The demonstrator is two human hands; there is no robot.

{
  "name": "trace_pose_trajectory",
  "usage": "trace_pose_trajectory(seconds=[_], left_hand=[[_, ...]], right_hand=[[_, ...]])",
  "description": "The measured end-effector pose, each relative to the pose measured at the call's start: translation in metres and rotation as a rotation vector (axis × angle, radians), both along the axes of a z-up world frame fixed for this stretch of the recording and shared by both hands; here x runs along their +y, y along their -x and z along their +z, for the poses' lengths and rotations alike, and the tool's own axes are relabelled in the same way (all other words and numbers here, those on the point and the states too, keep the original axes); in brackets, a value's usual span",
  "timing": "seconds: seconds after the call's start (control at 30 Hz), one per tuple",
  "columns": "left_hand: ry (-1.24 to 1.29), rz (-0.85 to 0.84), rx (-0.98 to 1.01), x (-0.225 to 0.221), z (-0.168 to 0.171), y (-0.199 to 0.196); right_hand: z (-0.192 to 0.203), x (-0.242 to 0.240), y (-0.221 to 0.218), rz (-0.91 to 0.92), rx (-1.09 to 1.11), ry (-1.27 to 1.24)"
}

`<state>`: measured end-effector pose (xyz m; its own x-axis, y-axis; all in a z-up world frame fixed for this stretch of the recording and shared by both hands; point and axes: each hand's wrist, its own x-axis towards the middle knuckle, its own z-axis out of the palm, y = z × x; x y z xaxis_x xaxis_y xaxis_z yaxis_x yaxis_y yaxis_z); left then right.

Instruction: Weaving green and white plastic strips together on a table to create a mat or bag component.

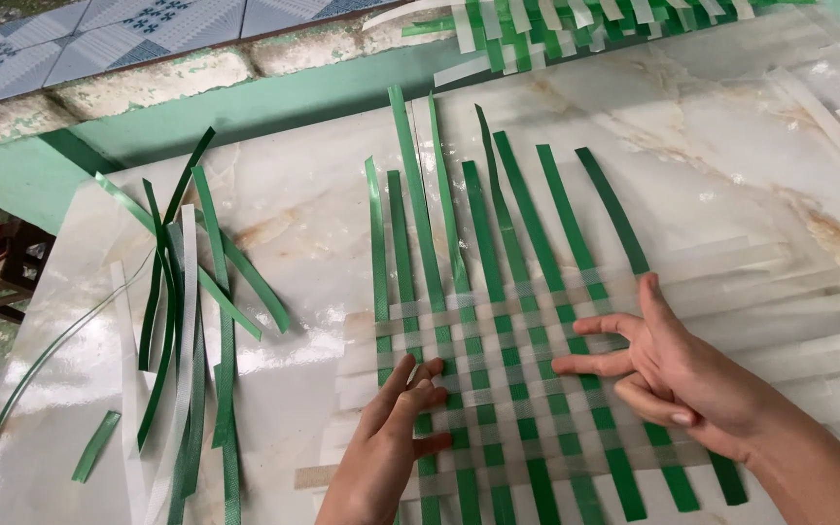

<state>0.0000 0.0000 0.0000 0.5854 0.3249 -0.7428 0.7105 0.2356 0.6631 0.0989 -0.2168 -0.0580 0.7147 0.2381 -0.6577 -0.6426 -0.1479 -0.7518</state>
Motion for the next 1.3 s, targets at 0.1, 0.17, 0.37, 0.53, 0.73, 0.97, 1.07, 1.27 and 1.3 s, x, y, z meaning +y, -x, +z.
trace_pose_trajectory(seconds=[0.1,0.17,0.37,0.53,0.73,0.97,1.07,1.27,1.3], left_hand=[[0.001,0.0,0.002,0.001,-0.005,-0.001],[-0.001,0.002,0.001,0.002,-0.004,-0.002],[-0.008,0.005,-0.009,-0.005,-0.019,0.003],[-0.018,0.019,-0.011,-0.006,-0.016,0.005],[-0.035,0.043,-0.008,-0.011,-0.013,0.009],[-0.053,0.025,0.001,-0.028,0.009,-0.002],[-0.056,0.004,0.014,-0.036,0.014,-0.007],[-0.065,-0.05,0.04,-0.043,0.01,-0.011],[-0.067,-0.053,0.042,-0.044,0.008,-0.011]], right_hand=[[0.0,0.001,0.0,-0.002,0.002,-0.002],[0.006,0.006,0.001,-0.002,0.002,-0.006],[0.004,-0.001,0.001,-0.003,-0.008,-0.019],[-0.006,-0.014,0.001,0.008,-0.009,-0.034],[-0.005,-0.055,-0.003,0.028,-0.005,-0.057],[0.004,-0.07,-0.004,0.243,-0.06,0.127],[0.035,-0.03,0.016,0.321,-0.076,0.211],[0.011,-0.001,0.025,0.467,-0.104,0.372],[0.008,-0.002,0.024,0.496,-0.113,0.399]])
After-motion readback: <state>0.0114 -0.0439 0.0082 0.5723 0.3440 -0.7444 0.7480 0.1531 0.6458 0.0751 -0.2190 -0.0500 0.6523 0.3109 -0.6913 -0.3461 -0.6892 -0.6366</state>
